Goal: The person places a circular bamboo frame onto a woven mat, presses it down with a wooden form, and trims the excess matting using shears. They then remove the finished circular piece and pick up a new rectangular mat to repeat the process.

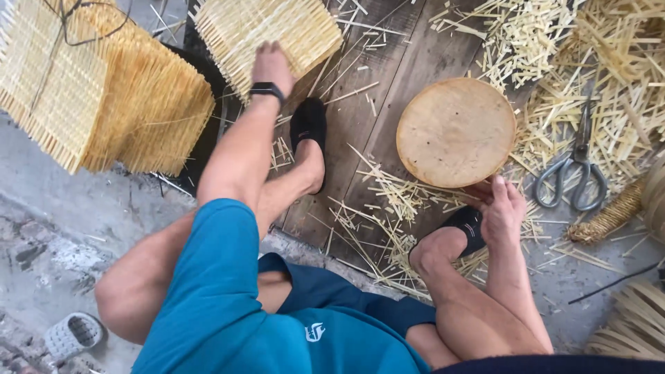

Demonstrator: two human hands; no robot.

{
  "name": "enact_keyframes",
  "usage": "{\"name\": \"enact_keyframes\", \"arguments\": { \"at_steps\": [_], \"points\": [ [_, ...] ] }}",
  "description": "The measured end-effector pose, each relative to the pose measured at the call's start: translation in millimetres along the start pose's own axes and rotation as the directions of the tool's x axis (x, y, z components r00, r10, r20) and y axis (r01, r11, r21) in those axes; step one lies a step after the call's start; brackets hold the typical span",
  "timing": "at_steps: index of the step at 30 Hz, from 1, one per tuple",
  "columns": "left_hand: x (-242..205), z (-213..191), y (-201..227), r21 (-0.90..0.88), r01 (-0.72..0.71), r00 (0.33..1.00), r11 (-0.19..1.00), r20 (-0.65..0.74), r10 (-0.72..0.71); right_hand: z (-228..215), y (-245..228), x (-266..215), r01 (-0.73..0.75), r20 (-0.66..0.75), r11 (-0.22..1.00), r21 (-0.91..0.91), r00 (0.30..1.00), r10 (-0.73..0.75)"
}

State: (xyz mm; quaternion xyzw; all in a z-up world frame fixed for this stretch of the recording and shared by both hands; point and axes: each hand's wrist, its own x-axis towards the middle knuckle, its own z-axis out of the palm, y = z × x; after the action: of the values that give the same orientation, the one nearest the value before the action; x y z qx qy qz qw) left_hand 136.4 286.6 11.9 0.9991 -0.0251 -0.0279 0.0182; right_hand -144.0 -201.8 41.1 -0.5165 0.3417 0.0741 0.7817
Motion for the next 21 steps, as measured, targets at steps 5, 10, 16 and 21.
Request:
{"name": "enact_keyframes", "arguments": {
  "at_steps": [5,10,16,21],
  "points": [
    [10,-42,-21,-0.091,0.044,0.955,0.995,0.296,-0.015,-22,6,4,-0.002,-0.022,1.000,-0.022,1.000,0.001],
    [-2,-126,64,0.178,-0.339,0.940,0.924,0.082,0.330,-24,-15,6,0.106,-0.023,0.994,-0.033,0.994,-0.107],
    [-130,-134,231,-0.190,-0.829,0.558,0.526,-0.221,0.800,9,-80,-1,0.131,0.041,0.960,0.247,0.989,-0.145],
    [-187,-68,248,-0.286,-0.894,0.395,0.344,-0.144,0.907,14,-74,13,0.116,-0.019,0.991,0.067,0.993,-0.115]
  ]
}}
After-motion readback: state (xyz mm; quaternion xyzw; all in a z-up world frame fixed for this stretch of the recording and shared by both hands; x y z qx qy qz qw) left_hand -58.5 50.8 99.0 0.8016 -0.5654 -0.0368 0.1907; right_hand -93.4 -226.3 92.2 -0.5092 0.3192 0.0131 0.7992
